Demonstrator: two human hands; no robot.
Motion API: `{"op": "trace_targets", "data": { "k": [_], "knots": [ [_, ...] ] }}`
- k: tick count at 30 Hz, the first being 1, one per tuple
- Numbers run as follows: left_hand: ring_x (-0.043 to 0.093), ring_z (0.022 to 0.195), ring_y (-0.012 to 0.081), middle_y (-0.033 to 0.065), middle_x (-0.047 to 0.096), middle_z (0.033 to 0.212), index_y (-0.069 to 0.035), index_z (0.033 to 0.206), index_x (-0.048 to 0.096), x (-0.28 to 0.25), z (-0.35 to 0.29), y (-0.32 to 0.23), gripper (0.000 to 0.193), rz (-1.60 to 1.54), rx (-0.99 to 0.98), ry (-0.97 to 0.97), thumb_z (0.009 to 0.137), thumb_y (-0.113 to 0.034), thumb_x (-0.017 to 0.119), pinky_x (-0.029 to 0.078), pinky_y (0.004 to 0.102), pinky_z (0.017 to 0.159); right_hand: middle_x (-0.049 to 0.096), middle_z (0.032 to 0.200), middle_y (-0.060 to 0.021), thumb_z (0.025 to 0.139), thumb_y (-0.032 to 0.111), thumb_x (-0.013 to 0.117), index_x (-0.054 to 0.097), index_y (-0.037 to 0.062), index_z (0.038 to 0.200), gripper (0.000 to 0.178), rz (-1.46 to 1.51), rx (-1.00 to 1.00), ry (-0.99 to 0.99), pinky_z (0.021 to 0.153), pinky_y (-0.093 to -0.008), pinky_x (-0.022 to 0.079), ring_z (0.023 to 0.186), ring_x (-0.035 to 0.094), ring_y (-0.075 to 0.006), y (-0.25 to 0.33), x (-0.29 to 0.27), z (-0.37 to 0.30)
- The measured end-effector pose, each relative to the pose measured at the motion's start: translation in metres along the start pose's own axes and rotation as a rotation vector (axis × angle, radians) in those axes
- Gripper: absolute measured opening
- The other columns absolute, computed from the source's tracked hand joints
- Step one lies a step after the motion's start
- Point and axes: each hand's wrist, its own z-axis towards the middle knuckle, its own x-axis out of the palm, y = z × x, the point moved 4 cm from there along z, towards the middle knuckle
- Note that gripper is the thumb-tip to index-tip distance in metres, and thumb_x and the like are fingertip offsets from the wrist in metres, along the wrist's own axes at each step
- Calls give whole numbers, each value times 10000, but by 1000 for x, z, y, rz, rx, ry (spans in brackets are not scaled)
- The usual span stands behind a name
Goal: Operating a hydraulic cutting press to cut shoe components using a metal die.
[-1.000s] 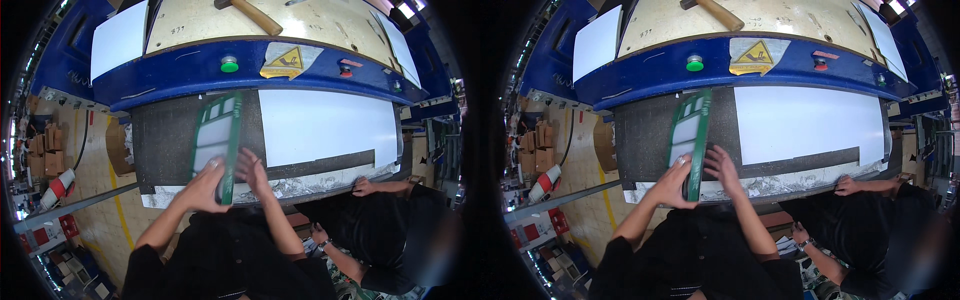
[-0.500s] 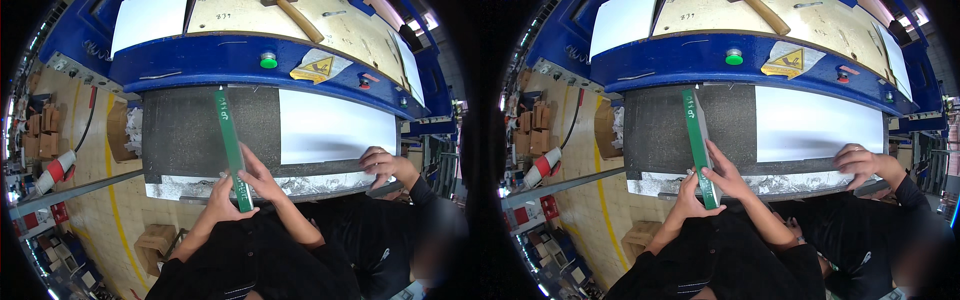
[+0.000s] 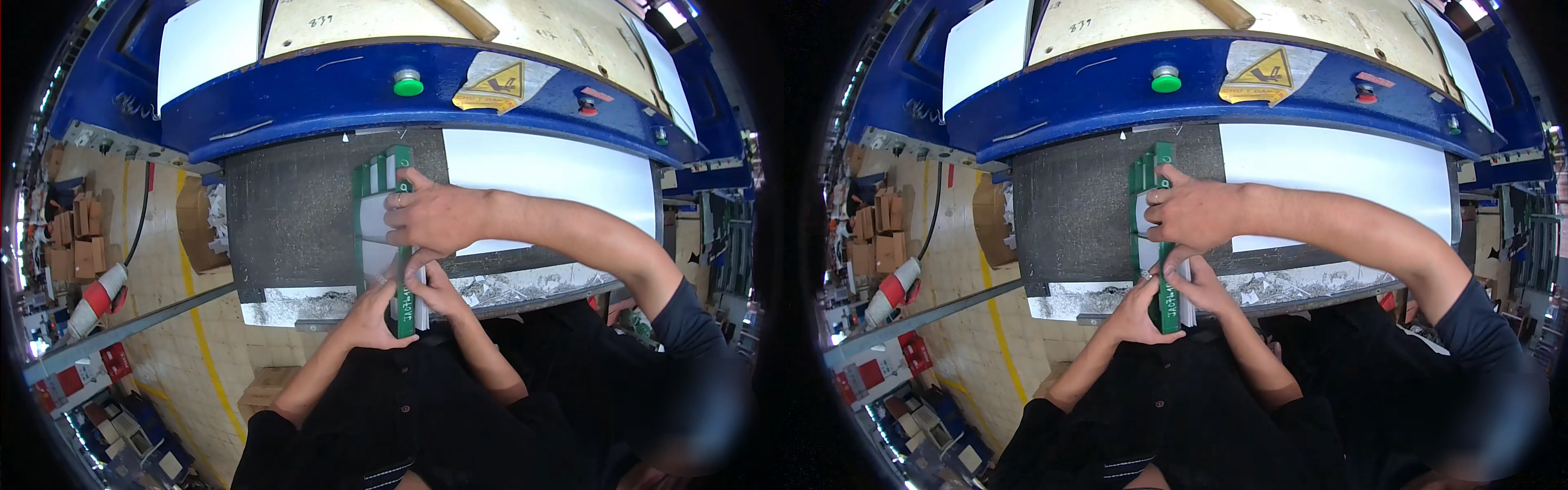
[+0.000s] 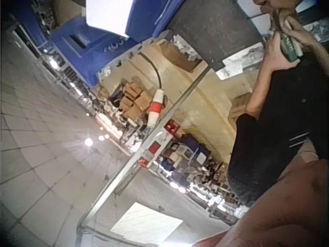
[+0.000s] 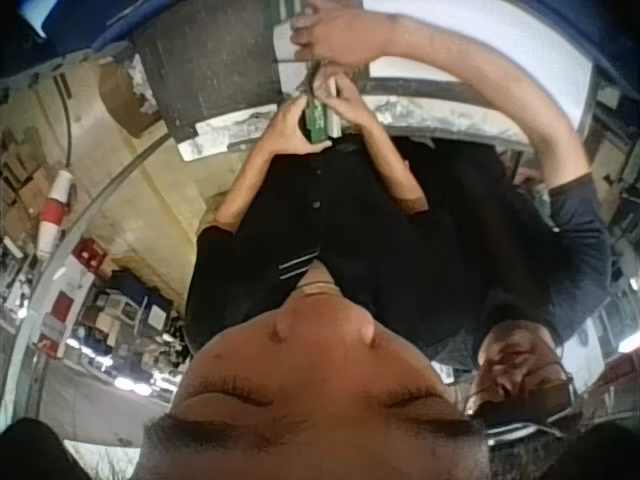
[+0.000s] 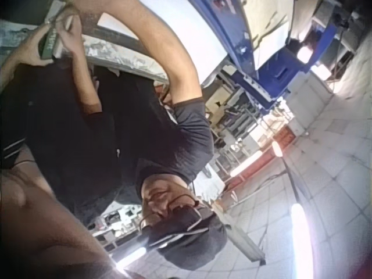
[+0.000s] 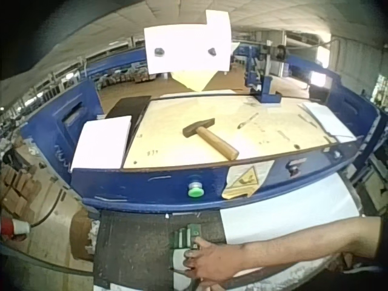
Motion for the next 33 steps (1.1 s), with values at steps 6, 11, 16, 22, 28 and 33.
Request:
{"op": "trace_targets", "data": {
  "k": [6,11,16,22,28,33],
  "knots": [
    [262,1470,477,303,344,1522,-4,1170,494,31,15,-5,747,76,40,104,615,-265,919,259,547,1184,586,1172,-40,987,237,654,541,22,1262,367,334,313,-215,979,-315,429,1122,513,-132,-15,-18,-32],
    [410,1349,447,224,468,1359,-25,1162,520,66,41,-18,728,184,41,100,596,-255,914,339,521,1125,640,1163,-42,1027,299,604,563,21,1322,408,473,355,-599,888,-281,486,1010,594,-109,-24,-53,-73],
    [497,1165,397,183,518,1215,-22,1205,532,108,55,5,773,288,-16,-1,567,-242,907,391,487,1024,682,1086,-79,1039,250,586,597,7,1217,301,163,228,-1016,865,-270,510,970,640,-137,-46,-85,-130],
    [499,1177,376,191,543,1221,-49,1202,614,131,80,17,609,391,46,-70,682,-257,851,377,478,1037,673,961,-37,992,107,638,618,7,1118,162,-75,174,-1078,824,-252,513,889,639,-98,-51,-71,-215],
    [654,907,288,107,673,944,-56,889,674,-48,115,-84,231,403,321,-538,716,-106,819,522,379,822,671,1042,-50,996,183,637,617,8,1206,274,1765,-86,-1016,859,-252,500,950,637,-124,-6,-98,-230],
    [678,808,297,134,715,878,-36,874,719,-242,172,-121,216,977,540,-1042,854,-241,784,515,384,769,645,1128,-81,1000,226,643,596,-5,1307,387,2897,-154,-510,919,-267,477,1049,613,-161,51,-68,-214]
  ]
}}
